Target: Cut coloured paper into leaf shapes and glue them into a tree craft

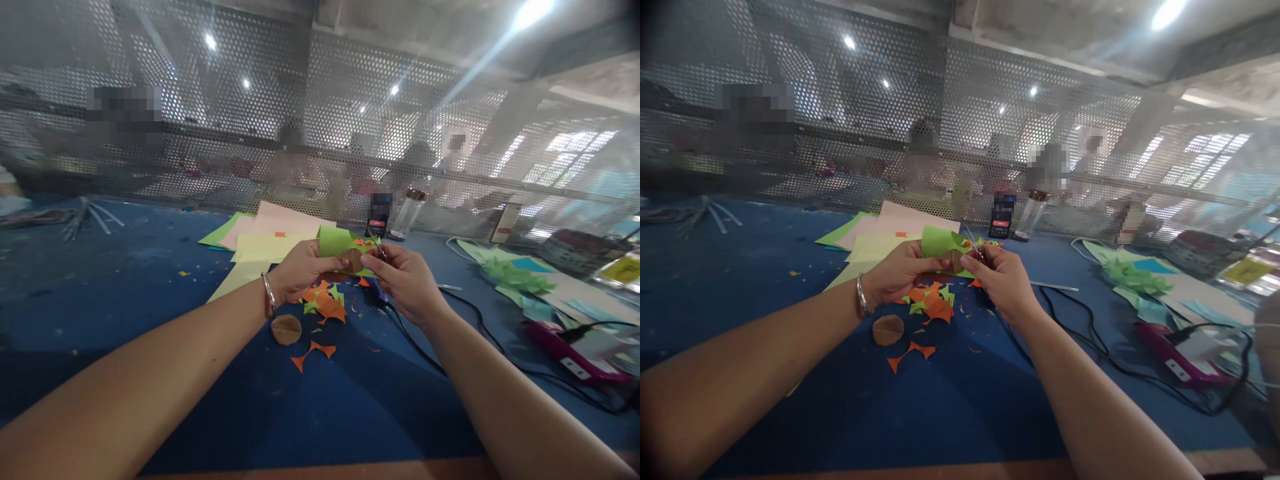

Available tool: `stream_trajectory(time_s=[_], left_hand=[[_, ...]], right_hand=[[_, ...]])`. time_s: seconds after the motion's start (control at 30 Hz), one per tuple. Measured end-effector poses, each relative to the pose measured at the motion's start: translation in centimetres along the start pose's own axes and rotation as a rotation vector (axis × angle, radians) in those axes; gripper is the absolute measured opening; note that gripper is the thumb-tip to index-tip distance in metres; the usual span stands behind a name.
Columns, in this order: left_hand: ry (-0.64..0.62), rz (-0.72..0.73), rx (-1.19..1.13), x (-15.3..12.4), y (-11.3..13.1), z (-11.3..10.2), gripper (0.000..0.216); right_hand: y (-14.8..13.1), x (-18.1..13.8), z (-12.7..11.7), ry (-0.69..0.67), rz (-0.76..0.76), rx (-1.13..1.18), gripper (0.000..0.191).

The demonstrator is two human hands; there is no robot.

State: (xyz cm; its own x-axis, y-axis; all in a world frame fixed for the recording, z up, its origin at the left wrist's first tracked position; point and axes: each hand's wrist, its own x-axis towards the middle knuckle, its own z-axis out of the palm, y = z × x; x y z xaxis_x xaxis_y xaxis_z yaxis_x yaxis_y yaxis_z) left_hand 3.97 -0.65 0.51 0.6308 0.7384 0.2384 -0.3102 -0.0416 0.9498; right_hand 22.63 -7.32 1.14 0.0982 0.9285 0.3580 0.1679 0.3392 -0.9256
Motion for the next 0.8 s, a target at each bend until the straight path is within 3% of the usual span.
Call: stream_trajectory(time_s=[0.8], left_hand=[[0.031, 0.001, -0.002, 0.04, 0.2, 0.39, 0.027]], right_hand=[[0.33, 0.1, -0.07, -0.01, -0.006, 0.004, 0.03]])
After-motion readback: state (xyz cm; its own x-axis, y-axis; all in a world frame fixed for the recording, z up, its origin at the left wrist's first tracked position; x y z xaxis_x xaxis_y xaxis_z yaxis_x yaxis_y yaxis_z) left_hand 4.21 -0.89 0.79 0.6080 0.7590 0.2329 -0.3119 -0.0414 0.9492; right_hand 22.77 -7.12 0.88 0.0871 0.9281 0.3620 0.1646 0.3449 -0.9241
